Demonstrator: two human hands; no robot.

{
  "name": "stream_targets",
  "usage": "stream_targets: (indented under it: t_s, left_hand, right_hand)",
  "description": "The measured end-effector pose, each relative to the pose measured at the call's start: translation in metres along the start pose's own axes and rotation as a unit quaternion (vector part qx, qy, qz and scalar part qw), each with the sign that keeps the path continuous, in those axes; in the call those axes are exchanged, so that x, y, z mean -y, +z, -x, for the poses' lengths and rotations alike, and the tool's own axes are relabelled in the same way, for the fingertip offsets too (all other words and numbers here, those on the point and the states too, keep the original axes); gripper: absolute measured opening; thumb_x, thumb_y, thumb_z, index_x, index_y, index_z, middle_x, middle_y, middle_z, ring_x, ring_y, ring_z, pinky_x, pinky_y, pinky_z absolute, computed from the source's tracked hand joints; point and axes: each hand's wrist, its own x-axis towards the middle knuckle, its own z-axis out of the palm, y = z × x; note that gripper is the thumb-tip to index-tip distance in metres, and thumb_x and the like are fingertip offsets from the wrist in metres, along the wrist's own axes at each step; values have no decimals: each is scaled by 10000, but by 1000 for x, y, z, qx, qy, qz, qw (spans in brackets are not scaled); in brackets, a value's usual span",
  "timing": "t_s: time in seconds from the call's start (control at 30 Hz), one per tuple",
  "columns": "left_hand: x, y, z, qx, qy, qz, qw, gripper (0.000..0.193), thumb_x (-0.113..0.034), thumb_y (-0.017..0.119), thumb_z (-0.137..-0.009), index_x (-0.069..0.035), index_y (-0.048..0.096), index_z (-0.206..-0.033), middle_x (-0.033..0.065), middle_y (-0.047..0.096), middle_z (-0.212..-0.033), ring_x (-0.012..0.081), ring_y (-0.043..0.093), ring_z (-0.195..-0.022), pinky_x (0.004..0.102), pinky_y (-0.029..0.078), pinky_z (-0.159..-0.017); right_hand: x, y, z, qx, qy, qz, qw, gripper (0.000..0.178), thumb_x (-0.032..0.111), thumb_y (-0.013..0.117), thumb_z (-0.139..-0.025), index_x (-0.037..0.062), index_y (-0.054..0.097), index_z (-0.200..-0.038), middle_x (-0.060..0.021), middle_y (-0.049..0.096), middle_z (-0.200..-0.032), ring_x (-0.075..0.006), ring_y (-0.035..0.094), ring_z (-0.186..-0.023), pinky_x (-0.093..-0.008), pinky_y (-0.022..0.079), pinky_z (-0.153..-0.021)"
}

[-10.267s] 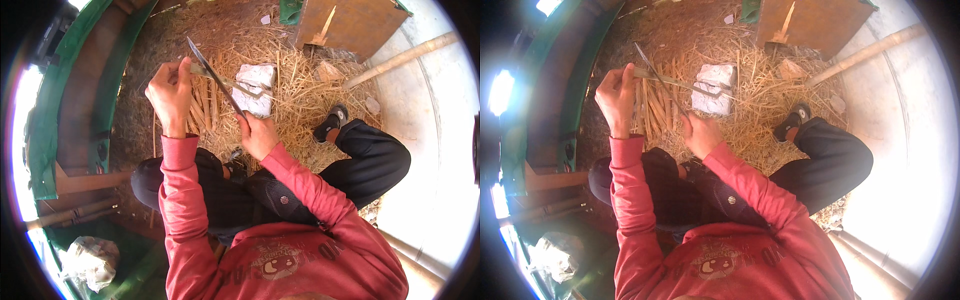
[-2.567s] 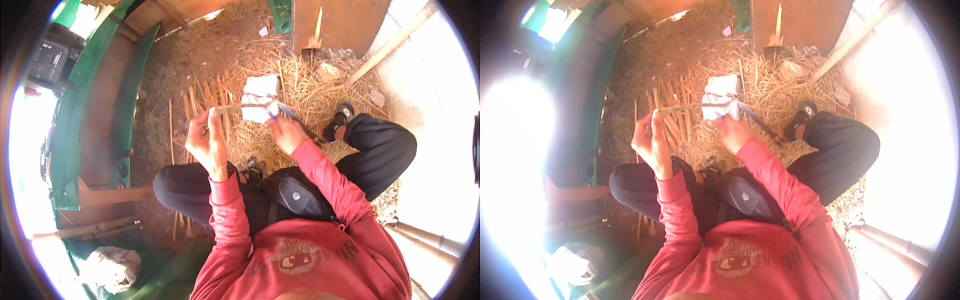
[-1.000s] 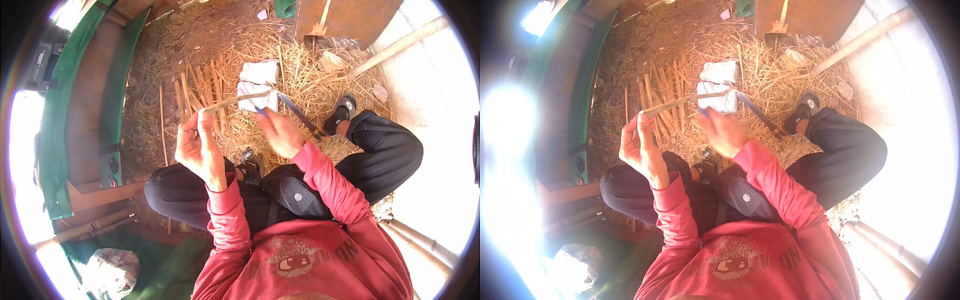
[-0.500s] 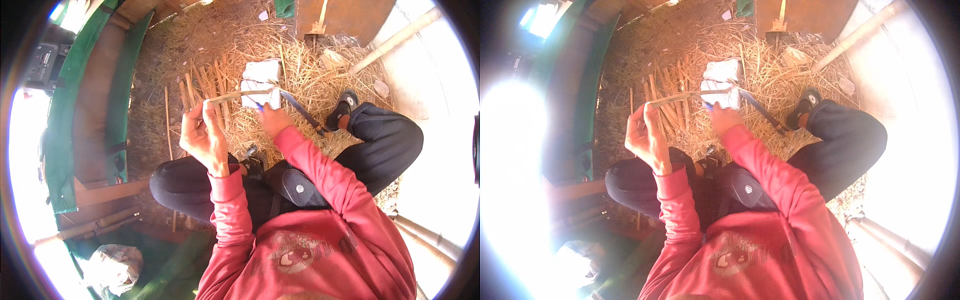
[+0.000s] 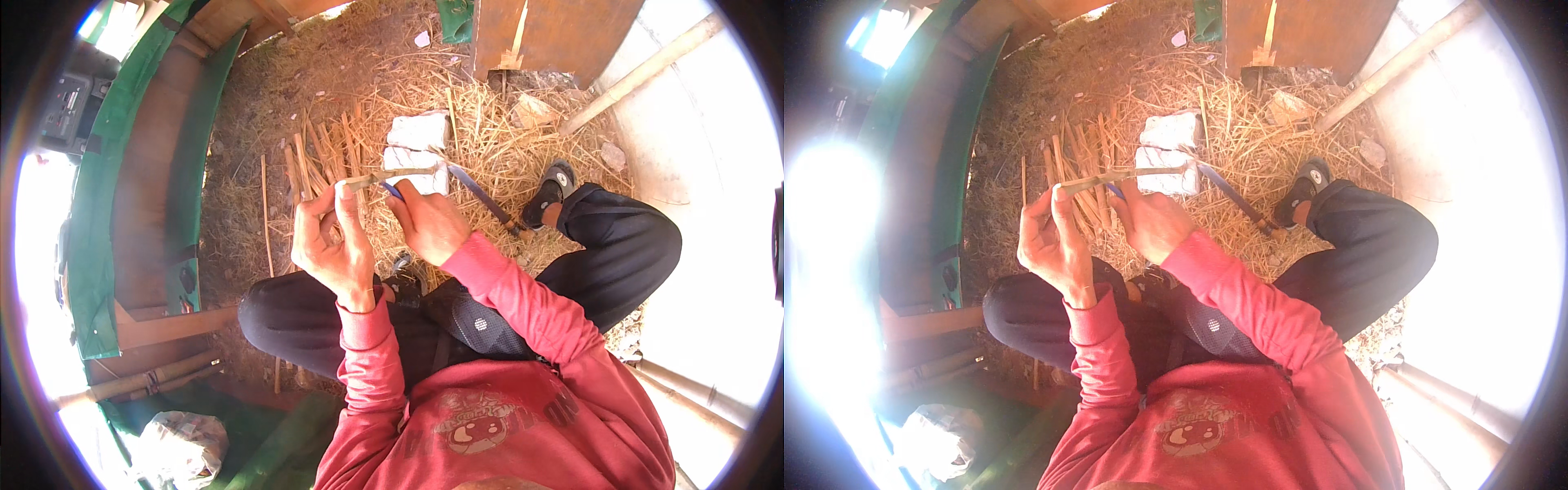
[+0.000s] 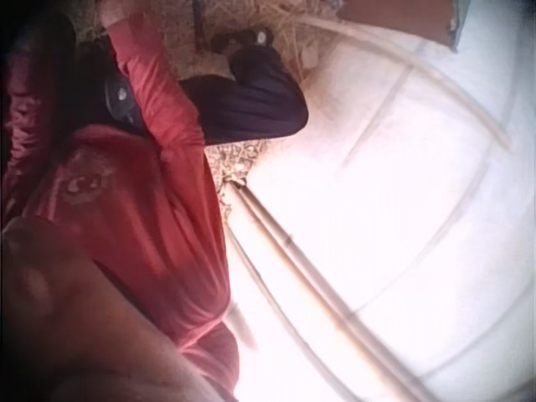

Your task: The person sits cross-legged on a straw-covered floor and uses a knife to shave thin strips from bamboo sticks. They hold the bamboo in one hand and carefully scrape the surface with the knife, occasionally adjusting their grip or the stick's orientation.

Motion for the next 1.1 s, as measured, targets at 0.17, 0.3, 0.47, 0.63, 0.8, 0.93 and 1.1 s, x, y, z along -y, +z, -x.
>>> stream_targets:
  t_s: [0.17,0.3,0.47,0.63,0.8,0.93,1.1]
  left_hand:
    - [-5,3,1,15,32,-53,998,136,-54,681,-924,76,644,-920,108,669,-850,119,654,-753,226,546,-672]
    - [5,4,-1,-23,-64,71,995,103,-5,672,-918,85,631,-945,113,658,-887,128,650,-781,214,528,-687]
    - [4,-2,2,-29,-65,61,996,88,38,673,-899,88,625,-953,82,610,-881,117,625,-788,214,511,-697]
    - [2,-8,6,-4,-58,75,995,114,61,658,-897,93,622,-1000,83,588,-918,116,600,-803,218,492,-714]
    - [4,-17,8,11,-73,73,995,112,68,646,-900,88,628,-1008,81,595,-904,118,596,-823,224,484,-750]
    - [7,-8,7,-9,-75,77,994,97,27,654,-913,82,638,-993,81,611,-896,115,591,-804,223,475,-725]
    - [3,-16,5,-9,-54,68,996,82,11,670,-910,73,638,-953,67,612,-878,96,598,-774,219,498,-688]
  right_hand:
    - [-153,58,-22,26,86,231,969,289,296,458,-1013,71,552,-1167,-206,643,-796,-379,657,-752,-485,508,-631]
    - [-362,26,15,124,370,246,887,425,399,466,-1000,97,638,-1244,-165,693,-1137,-305,679,-1039,-425,542,-857]
    - [-138,17,-22,0,149,44,988,367,342,448,-1016,8,580,-1096,-232,679,-934,-404,672,-850,-506,540,-714]
    - [17,-10,7,26,-14,-111,993,253,269,539,-994,25,541,-1060,-226,604,-652,-445,617,-615,-507,457,-525]
    - [32,3,11,-26,0,-32,999,209,263,571,-975,59,529,-998,-196,571,-553,-407,606,-521,-505,456,-451]
    - [6,20,9,-44,15,72,996,211,292,558,-981,82,536,-997,-188,582,-553,-405,606,-506,-508,465,-446]
    - [-96,23,17,-15,143,136,980,256,268,519,-988,28,530,-1076,-218,616,-623,-418,637,-596,-513,512,-544]
